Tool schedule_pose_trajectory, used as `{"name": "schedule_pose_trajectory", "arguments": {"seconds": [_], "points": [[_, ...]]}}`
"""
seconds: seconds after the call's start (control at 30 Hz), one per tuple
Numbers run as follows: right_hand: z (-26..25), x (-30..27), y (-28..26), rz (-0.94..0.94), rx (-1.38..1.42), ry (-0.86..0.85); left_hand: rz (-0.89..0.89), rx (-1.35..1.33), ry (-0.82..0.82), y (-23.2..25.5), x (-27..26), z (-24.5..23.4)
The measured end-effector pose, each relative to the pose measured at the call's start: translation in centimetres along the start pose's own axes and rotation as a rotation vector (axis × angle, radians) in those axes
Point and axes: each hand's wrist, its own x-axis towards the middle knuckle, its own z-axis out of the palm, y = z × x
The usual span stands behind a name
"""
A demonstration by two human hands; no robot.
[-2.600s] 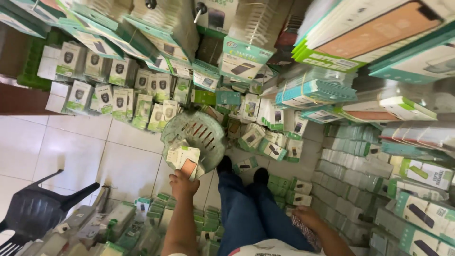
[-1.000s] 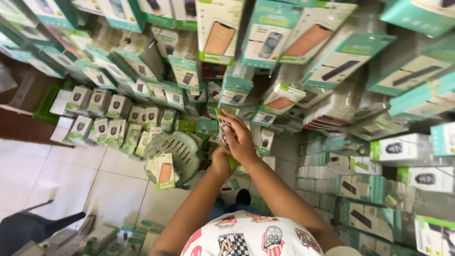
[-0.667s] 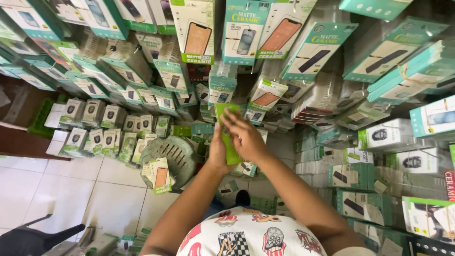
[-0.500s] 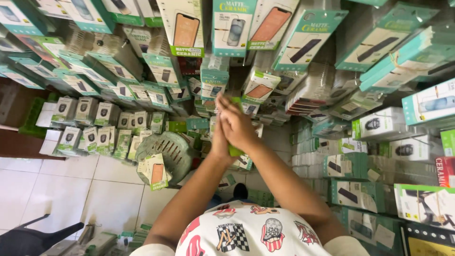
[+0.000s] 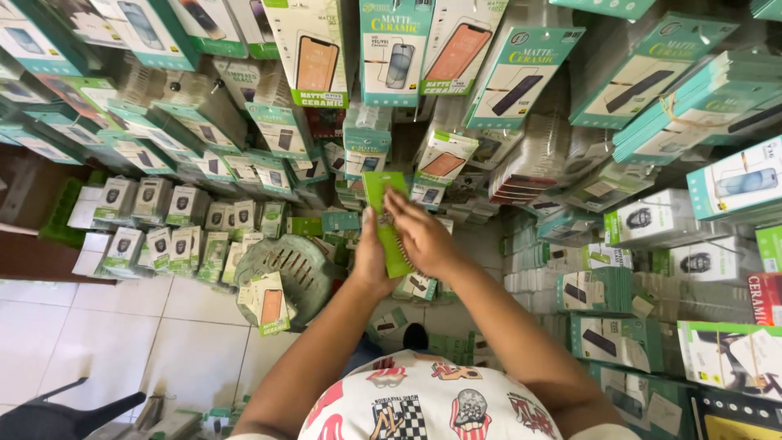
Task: The recorder is sorting, inspecting, and wiping product packages in a retail stockroom environment.
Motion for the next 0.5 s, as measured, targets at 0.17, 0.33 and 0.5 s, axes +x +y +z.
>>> {"name": "schedule_pose_trajectory", "arguments": {"seconds": [0.17,0.33,0.5], "points": [[0.5,1.3,-4.7,-0.053,0.035,0.070,0.173,-0.056,-0.335,-2.9,4.2,-5.4],[0.9,-0.4,-2.3,-0.135,0.076,0.071,0.089,-0.020,0.079,-0.4,3.0,-3.6],[0.9,0.1,-3.0,0.127,0.277,0.286,0.258,0.186,0.001,-0.5,5.3,-6.7]]}}
